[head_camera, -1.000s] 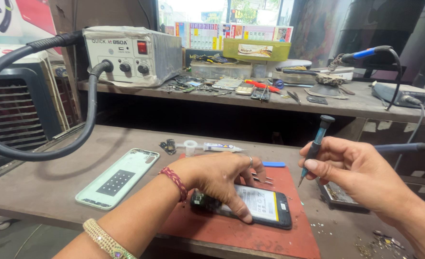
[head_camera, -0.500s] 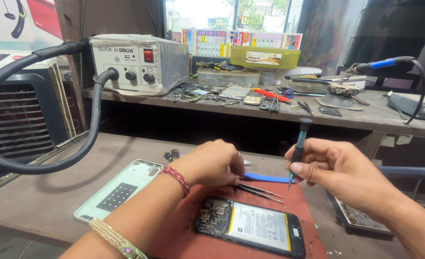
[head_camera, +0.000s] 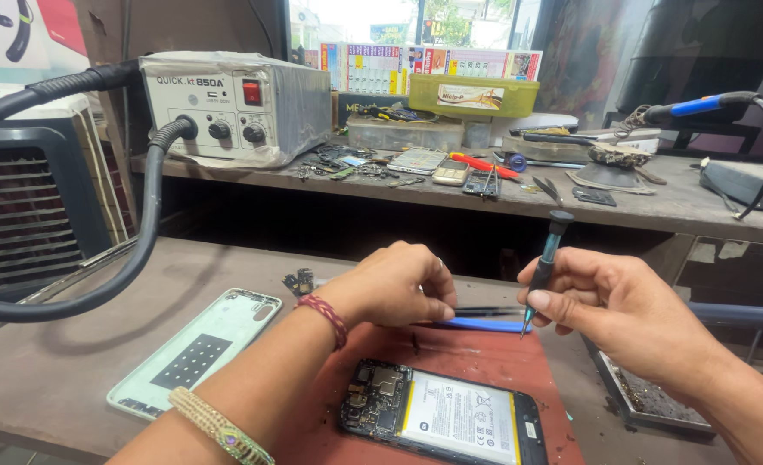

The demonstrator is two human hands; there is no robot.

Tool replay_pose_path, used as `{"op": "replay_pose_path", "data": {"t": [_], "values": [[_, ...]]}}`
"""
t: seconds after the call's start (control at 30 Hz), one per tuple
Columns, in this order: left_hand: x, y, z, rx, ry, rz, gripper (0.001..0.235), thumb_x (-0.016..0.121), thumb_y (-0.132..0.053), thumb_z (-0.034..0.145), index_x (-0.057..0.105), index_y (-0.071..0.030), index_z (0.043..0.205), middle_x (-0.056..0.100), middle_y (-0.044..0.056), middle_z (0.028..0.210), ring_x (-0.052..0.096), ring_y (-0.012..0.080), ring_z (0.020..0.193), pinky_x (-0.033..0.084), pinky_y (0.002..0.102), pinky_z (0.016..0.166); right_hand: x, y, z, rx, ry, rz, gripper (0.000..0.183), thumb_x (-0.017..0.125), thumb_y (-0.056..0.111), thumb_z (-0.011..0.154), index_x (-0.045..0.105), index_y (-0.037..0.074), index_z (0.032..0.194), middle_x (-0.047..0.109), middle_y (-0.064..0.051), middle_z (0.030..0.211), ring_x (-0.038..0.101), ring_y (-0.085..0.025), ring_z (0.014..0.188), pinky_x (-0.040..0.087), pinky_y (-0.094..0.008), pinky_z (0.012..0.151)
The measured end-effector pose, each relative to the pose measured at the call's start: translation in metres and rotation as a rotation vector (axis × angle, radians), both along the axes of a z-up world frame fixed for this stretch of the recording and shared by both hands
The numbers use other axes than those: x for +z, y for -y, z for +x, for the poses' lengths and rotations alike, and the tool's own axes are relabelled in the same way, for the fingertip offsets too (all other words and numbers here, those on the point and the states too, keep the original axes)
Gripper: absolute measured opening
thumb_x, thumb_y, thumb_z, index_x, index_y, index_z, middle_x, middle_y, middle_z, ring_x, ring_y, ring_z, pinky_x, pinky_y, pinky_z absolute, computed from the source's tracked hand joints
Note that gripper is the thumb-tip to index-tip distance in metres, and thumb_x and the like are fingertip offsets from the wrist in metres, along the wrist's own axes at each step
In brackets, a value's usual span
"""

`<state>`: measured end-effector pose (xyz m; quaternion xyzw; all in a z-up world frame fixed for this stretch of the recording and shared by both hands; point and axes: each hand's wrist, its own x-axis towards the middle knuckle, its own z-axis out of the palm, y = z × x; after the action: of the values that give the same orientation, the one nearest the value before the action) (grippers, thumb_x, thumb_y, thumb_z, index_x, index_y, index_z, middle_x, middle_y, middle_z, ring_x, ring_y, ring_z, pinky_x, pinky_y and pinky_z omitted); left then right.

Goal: The person uses a precision screwdriver to remove screws from the back of a smartphone. They carefully unscrew multiple fasteners and place them on the workbench, preparing to open the device.

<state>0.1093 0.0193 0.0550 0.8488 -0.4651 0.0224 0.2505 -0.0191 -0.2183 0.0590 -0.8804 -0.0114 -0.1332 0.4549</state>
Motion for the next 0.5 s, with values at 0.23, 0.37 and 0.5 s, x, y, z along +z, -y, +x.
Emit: {"op": "replay_pose_path", "data": {"t": [0.23, 0.37, 0.5], "values": [[-0.015, 0.010, -0.016, -0.012, 0.003, 0.058, 0.020, 0.081, -0.019, 0.074, 0.082, -0.014, 0.093, 0.080, 0.007, 0.089, 0.078, 0.0209, 0.084, 0.059, 0.033, 0.077, 0.003, -0.003, 0.005, 0.058, 0.009, -0.031, 0.027, 0.074, 0.017, 0.090, 0.071, 0.008, 0.115, 0.080, -0.004, 0.093, 0.071, -0.012, 0.086, 0.056, -0.032, 0.076], [-0.016, 0.007, -0.006, 0.008, -0.028, -0.017, 0.018, 0.081, -0.018, 0.073, 0.082, -0.015, 0.091, 0.080, 0.006, 0.088, 0.078, 0.0206, 0.085, 0.059, 0.033, 0.078, 0.006, -0.007, 0.010, 0.082, 0.008, -0.059, 0.024, 0.075, 0.016, 0.091, 0.072, 0.007, 0.113, 0.077, -0.003, 0.088, 0.067, -0.010, 0.082, 0.055, -0.030, 0.075], [-0.009, -0.002, 0.011, 0.075, 0.063, -0.071, 0.020, 0.079, -0.014, 0.075, 0.083, -0.017, 0.095, 0.080, 0.005, 0.094, 0.077, 0.0207, 0.088, 0.059, 0.034, 0.080, 0.008, -0.013, 0.016, 0.168, 0.027, -0.057, 0.023, 0.076, 0.014, 0.093, 0.071, 0.006, 0.113, 0.068, -0.001, 0.086, 0.059, -0.008, 0.080, 0.056, -0.028, 0.072]]}}
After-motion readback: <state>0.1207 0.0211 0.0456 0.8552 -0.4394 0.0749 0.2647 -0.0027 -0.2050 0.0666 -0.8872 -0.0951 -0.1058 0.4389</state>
